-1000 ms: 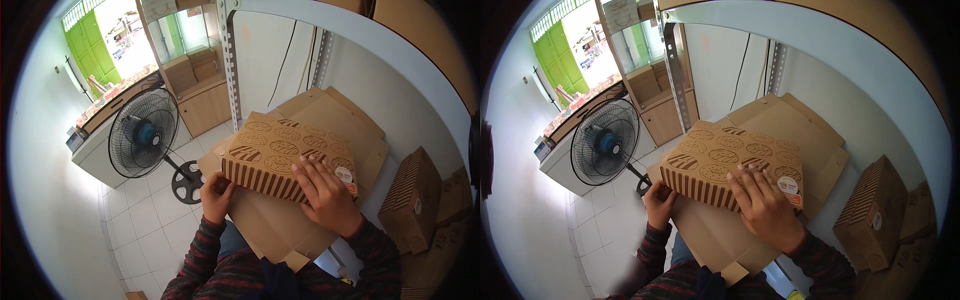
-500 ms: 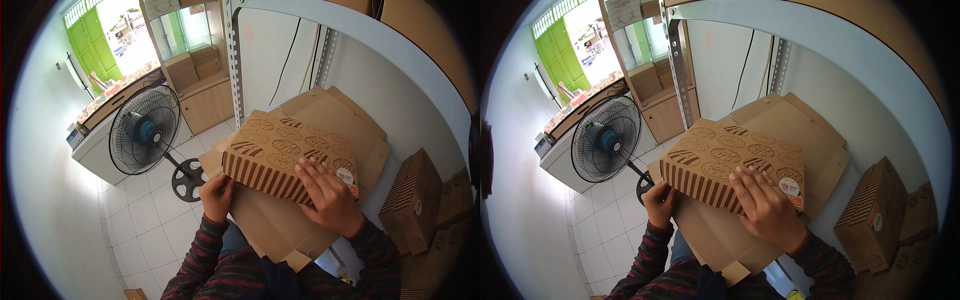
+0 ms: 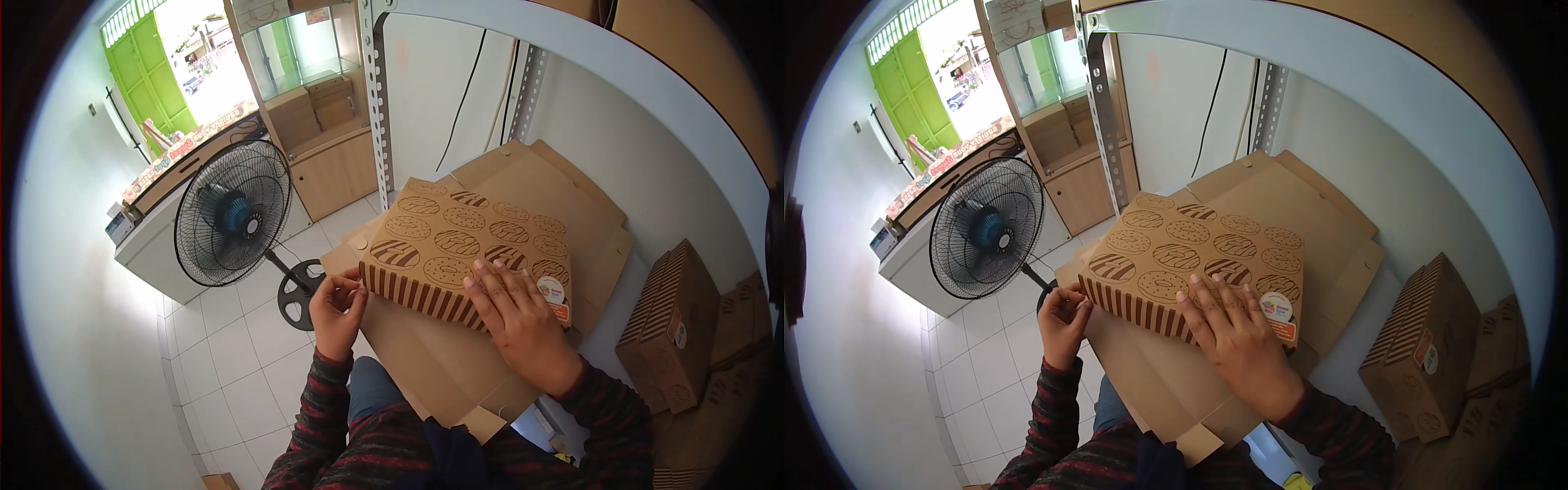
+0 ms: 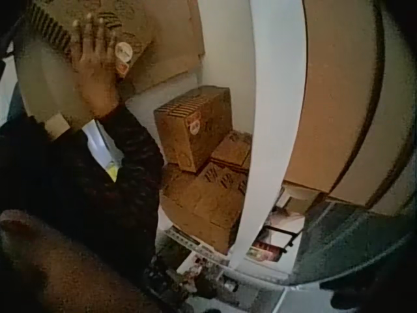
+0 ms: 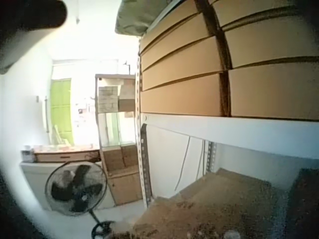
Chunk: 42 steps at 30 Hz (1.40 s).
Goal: The person assembles flat-packed cardboard boxes by hand. They fold the flaps, tuck the tabs into slots, and press the edges to form the box structure. The person repeats this process for multiple boxes, stacking the finished ones on a nearby shelf.
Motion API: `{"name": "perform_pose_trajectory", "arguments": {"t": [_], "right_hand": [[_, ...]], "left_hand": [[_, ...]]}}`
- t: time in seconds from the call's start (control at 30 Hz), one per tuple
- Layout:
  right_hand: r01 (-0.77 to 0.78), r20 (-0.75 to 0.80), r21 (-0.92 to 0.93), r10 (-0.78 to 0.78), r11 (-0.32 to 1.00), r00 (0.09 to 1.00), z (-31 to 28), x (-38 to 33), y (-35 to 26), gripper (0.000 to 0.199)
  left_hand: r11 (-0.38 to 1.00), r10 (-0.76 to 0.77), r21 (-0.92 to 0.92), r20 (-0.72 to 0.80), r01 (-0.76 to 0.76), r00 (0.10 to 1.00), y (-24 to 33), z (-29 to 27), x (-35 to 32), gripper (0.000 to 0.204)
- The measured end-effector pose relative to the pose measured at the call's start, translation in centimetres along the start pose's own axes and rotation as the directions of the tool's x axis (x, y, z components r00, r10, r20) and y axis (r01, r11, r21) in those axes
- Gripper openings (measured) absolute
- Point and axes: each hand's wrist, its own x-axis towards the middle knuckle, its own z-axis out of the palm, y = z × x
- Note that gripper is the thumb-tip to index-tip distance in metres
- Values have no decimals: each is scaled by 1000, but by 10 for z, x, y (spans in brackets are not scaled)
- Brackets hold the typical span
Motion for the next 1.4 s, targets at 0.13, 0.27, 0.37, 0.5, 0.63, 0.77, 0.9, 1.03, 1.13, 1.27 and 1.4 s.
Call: {"name": "perform_pose_trajectory", "arguments": {"t": [0.13,0.27,0.37,0.5,0.63,0.77,0.9,1.03,1.13,1.27,1.4], "right_hand": [[-11,71,50,7,999,997,2,-4,0,60],[-20,80,165,7,986,997,-4,-4,3,75],[-33,24,241,28,970,999,-6,-1,3,85],[-45,16,203,42,978,999,-7,-1,4,87],[-12,38,176,5,984,999,1,-5,4,91],[5,92,172,-21,985,996,0,-6,5,94],[19,143,145,-40,989,989,4,-7,8,94],[1,122,408,-55,913,991,-1,-6,22,88],[-116,67,568,94,815,993,-11,-4,44,83],[-443,-7,346,475,827,880,5,-8,82,81],[-541,216,295,497,787,841,36,-15,103,83]], "left_hand": [[987,66,150,-96,-51,993,6,-9,5,4],[950,133,294,-78,-105,988,38,10,5,27],[927,76,370,-14,-66,997,33,13,14,29],[837,-124,544,75,63,989,29,9,22,42],[870,-195,479,109,120,975,13,-1,28,45],[920,-323,288,172,266,931,16,-4,33,47],[907,-385,259,191,332,903,28,1,32,48],[892,-371,358,236,275,898,25,-2,40,51],[893,-424,293,295,341,856,13,-5,46,54],[855,-518,168,274,490,810,10,0,50,51],[846,-511,-13,267,534,817,-1,5,43,52]]}}
